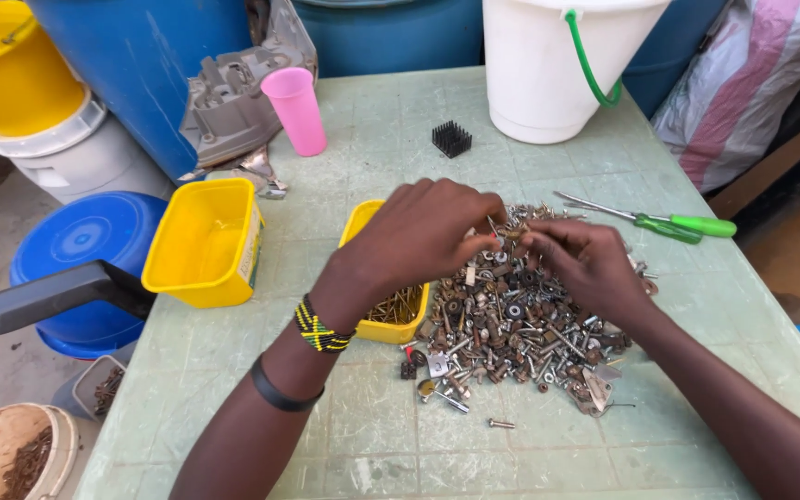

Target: Sorting a mixed pile of metal hardware including screws, bolts, and nuts into separate yellow plastic containers.

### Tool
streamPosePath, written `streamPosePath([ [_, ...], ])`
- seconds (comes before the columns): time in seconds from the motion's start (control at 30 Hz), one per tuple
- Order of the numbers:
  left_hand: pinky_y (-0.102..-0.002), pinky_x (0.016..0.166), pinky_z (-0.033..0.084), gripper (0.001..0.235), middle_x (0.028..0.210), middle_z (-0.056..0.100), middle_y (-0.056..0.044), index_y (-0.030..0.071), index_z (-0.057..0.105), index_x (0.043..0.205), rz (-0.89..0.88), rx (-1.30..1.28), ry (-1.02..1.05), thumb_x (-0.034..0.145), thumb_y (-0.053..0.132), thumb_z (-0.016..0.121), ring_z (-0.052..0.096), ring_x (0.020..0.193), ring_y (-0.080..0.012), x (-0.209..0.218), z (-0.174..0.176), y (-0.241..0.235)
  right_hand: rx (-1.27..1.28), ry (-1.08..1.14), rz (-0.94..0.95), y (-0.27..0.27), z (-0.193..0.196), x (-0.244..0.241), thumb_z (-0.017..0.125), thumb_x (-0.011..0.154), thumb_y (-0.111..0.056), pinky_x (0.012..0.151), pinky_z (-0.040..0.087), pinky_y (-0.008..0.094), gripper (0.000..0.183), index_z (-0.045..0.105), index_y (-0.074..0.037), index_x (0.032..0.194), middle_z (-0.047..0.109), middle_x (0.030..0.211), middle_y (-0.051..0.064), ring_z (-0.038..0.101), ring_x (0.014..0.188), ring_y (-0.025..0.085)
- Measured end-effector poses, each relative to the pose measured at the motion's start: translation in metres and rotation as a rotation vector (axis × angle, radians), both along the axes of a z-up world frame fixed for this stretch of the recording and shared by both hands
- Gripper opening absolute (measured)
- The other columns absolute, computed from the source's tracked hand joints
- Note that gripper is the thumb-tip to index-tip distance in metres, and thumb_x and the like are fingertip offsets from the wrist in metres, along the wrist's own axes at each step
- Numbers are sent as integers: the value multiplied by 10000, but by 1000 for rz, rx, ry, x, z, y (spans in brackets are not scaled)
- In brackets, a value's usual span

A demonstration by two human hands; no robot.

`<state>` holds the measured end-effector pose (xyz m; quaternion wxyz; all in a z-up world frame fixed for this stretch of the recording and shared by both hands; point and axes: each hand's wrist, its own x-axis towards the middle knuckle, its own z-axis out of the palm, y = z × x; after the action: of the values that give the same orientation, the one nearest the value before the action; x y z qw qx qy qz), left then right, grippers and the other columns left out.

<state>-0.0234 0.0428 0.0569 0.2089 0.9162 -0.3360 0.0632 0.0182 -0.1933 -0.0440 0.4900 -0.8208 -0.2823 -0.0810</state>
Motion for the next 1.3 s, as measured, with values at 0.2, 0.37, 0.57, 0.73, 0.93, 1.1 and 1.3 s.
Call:
streamPosePath([
  [0.2,-550,706,549,121,812,750,-141,76,743,899,-41,48,15,868,184,697,705,754,-439,17,-21,-3,177,98,98,11,-22,-3,640,886,25,495,581,256,243,708,59,1117,740,698,195,699,634,162],
  [0.37,-510,776,547,146,769,752,-106,133,777,849,26,100,80,861,238,676,721,767,-391,29,-28,5,196,149,130,17,-14,-14,613,922,-30,459,553,238,201,720,54,1070,749,698,184,696,586,156],
  [0.57,-472,785,543,190,714,747,-54,191,791,777,202,235,273,856,291,650,726,751,-346,32,-11,51,222,134,105,16,1,-15,579,952,-31,555,585,270,196,701,82,1055,764,830,220,746,742,234],
  [0.73,-373,799,569,172,774,770,-4,186,804,822,342,325,528,807,289,668,748,765,-218,32,-10,84,223,138,118,11,-1,-12,586,945,-25,582,592,284,194,713,80,1049,779,844,211,749,762,236],
  [0.93,-357,712,520,296,1125,746,-15,145,747,1125,465,258,408,927,345,654,691,910,-218,29,-3,80,-33,162,-83,11,-1,-15,658,874,-154,681,610,262,276,753,-60,1115,811,1010,92,753,855,149],
  [1.1,-564,915,532,189,990,775,-91,220,794,1001,190,145,255,863,249,668,691,992,-430,8,13,50,238,71,82,7,-11,-10,696,860,2,633,582,309,187,745,62,1031,745,939,215,684,819,199],
  [1.3,-547,827,552,184,873,771,-93,184,776,946,6,175,70,881,307,656,710,869,-417,3,3,12,354,142,42,16,0,-21,754,803,21,604,562,299,174,766,64,971,761,830,218,669,719,176],
])
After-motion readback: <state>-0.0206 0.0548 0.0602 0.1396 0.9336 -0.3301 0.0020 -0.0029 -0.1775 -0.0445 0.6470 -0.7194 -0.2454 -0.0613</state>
